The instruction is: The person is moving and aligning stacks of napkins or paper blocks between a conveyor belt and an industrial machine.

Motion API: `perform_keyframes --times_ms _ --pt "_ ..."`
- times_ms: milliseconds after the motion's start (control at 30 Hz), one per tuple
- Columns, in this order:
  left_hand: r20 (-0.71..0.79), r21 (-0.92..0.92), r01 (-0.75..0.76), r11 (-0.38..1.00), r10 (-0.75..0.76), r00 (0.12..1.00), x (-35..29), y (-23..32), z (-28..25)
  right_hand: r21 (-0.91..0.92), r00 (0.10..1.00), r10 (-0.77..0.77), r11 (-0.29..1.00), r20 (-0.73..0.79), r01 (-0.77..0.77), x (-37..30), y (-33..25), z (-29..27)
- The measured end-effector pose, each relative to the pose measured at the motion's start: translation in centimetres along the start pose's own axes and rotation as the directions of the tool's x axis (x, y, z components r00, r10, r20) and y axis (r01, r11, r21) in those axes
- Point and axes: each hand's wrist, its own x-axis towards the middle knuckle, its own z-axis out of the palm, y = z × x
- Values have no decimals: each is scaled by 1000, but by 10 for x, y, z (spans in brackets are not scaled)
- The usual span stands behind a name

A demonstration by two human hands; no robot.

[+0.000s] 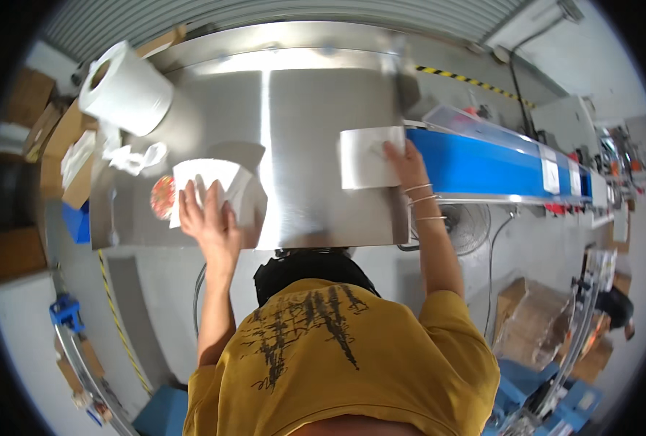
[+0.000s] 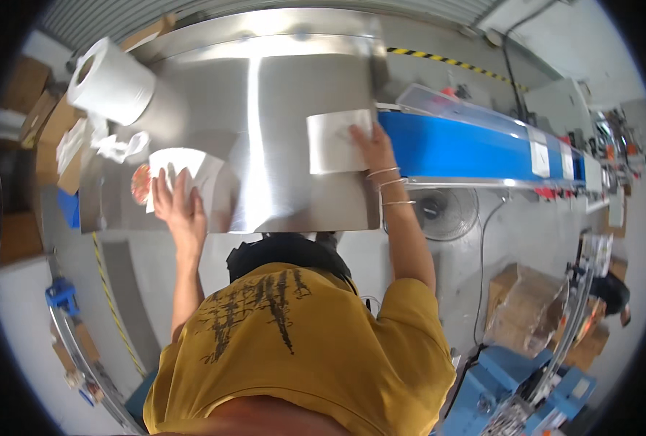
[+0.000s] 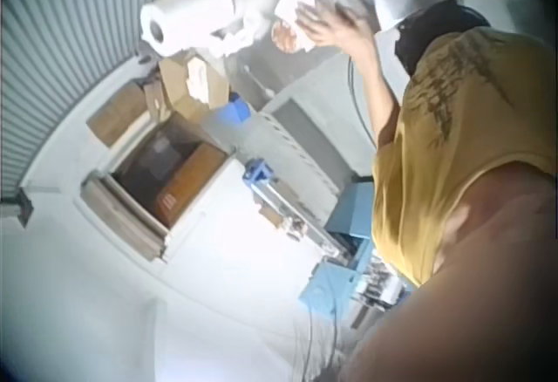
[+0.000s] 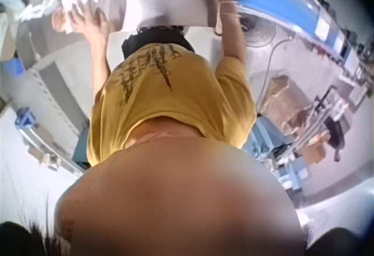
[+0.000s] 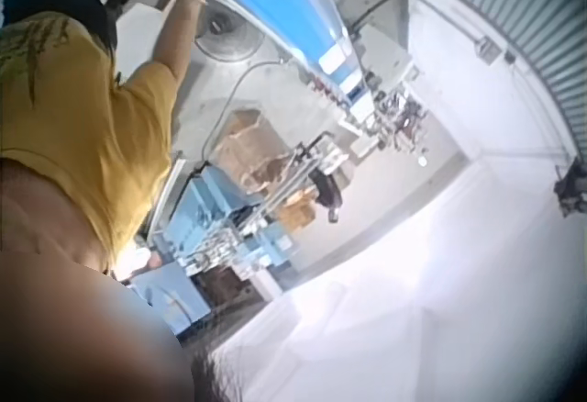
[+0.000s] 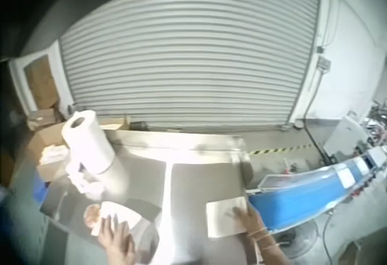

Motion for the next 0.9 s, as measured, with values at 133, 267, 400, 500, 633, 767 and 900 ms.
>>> perform_keyframes --times_ms 133,267,400,500,633,767,900 --pt "23 -3 -26 1000 26 999 2 5 -4 -505 941 -111 860 -319 -70 36 42 -126" --pt "9 18 -47 999 46 999 0 1 0 -679 915 -124 710 -383 -188 33 30 -169" --pt "3 21 -34 999 34 999 0 -3 -3 -772 899 -173 591 -403 -233 42 50 -201" --pt "-38 6 -86 996 86 996 1 -8 -1 -899 708 -584 94 -398 -428 35 44 -193" --pt "-94 -23 -129 991 127 987 1 -2 6 -791 856 -509 488 85 369 22 -8 -79" --pt "-70 -2 -126 992 125 990 -3 -2 1 -201 734 -212 880 645 430 -27 -76 102" --pt "-13 -31 -177 984 176 984 3 2 -6 67 528 -503 764 685 641 -14 -52 183"
